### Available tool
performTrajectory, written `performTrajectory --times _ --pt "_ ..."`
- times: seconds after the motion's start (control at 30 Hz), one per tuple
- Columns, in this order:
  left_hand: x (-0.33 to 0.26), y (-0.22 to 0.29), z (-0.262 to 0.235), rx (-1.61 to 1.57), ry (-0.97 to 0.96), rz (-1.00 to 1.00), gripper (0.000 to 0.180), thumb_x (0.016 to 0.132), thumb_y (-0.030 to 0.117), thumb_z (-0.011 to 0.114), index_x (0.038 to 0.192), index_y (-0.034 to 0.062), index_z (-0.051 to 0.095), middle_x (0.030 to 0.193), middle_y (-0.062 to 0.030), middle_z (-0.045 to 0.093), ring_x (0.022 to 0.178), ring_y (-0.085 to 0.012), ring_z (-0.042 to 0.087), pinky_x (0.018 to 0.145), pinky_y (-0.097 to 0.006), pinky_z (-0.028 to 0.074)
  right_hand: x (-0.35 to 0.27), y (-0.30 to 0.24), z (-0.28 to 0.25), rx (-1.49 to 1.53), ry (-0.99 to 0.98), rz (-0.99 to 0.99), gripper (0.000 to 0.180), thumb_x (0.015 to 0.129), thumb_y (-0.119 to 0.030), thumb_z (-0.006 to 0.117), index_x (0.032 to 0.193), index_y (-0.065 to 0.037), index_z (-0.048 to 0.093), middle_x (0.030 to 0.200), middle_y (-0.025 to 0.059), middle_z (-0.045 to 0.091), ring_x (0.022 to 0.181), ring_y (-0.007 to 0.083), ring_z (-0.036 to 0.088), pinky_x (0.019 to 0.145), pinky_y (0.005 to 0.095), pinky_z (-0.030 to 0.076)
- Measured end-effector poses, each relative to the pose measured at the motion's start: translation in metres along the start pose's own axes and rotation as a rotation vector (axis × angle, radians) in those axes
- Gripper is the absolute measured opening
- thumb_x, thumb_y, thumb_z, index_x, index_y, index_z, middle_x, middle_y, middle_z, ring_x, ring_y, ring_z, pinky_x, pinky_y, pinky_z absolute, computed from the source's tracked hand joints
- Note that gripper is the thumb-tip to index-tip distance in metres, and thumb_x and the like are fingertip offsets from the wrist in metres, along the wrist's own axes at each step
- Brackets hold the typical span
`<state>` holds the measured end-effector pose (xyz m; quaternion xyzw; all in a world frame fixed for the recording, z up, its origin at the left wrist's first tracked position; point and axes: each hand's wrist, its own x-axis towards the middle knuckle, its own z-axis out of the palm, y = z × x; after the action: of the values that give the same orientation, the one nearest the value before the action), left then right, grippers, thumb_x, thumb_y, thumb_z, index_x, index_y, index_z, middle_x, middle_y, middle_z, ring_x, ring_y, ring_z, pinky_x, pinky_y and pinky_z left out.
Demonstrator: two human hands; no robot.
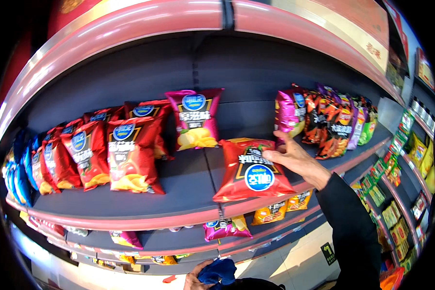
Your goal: The person wipes a store shelf with a blue cloth and then restocks it with various bags of chips. They pick up individual bags, wipe the shelf surface, and place the bags back in neat rows.
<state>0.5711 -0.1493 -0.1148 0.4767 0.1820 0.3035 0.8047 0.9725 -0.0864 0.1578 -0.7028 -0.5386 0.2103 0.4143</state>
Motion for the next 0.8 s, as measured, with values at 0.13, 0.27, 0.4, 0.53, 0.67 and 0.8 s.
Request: performTrajectory --times 0.13,0.27,0.4,0.53,0.67,0.8 --pt "-0.005 0.009 0.006 -0.039 0.027 0.039 0.102 0.095 0.073 0.051 0.156 -0.006 0.03 0.161 -0.0259 0.035 0.149 -0.0361 0.037 0.12 -0.047 0.037 -0.004 -0.007 0.015 0.325 0.033 0.071 0.107 0.083 -0.039 0.088 0.158 0.003 0.024 0.105 0.0108 0.061 0.102 0.0181 0.063 0.088 0.0309 0.048" --pt "-0.004 0.018 0.012 -0.053 0.027 0.067 0.105 0.094 0.077 0.046 0.156 -0.0062 0.031 0.159 -0.0258 0.038 0.148 -0.0368 0.04 0.12 -0.046 0.037 -0.007 -0.014 0.027 0.562 0.073 0.063 0.1 0.083 -0.029 0.088 0.157 0.001 0.027 0.113 0.0118 0.06 0.105 0.0197 0.065 0.09 0.0341 0.052" --pt "-0.002 0.008 0.005 0.025 0.029 0.138 0.103 0.096 0.078 0.041 0.155 -0.006 0.033 0.157 -0.0258 0.041 0.146 -0.0374 0.043 0.12 -0.046 0.036 -0.012 -0.012 0.028 0.621 0.125 -0.004 0.096 0.086 -0.03 0.085 0.156 0.002 0.029 0.119 0.0152 0.059 0.105 0.0212 0.066 0.086 0.0353 0.054" --pt "-0.009 0.003 -0.009 0.224 0.07 0.185 0.091 0.102 0.069 0.04 0.154 -0.006 0.034 0.156 -0.0263 0.042 0.145 -0.0378 0.044 0.121 -0.047 0.035 0.005 0.004 0.034 0.352 0.009 0.051 0.099 0.088 -0.061 0.073 0.152 0.006 0.036 0.135 0.0207 0.055 0.117 0.0241 0.06 0.094 0.0377 0.051" --pt "-0.006 0.036 0.004 0.316 0.035 0.086 0.083 0.104 0.062 0.043 0.153 -0.005 0.037 0.155 -0.0255 0.045 0.142 -0.035 0.047 0.119 -0.044 0.038 0.007 0.006 0.034 0.274 0.062 0.025 0.103 0.087 -0.065 0.072 0.151 0.008 0.036 0.129 0.0193 0.059 0.112 0.0219 0.061 0.088 0.0328 0.05" --pt "-0.003 0.055 -0.001 0.267 0.107 0.089 0.074 0.091 0.027 0.077 0.15 0.0009 0.041 0.147 -0.0213 0.052 0.129 -0.0311 0.059 0.111 -0.04 0.046 0.002 -0.016 0.04 0.29 0.031 0.132 0.098 0.085 -0.048 0.082 0.153 0.004 0.034 0.11 0.0118 0.064 0.094 0.0151 0.064 0.075 0.0289 0.05"
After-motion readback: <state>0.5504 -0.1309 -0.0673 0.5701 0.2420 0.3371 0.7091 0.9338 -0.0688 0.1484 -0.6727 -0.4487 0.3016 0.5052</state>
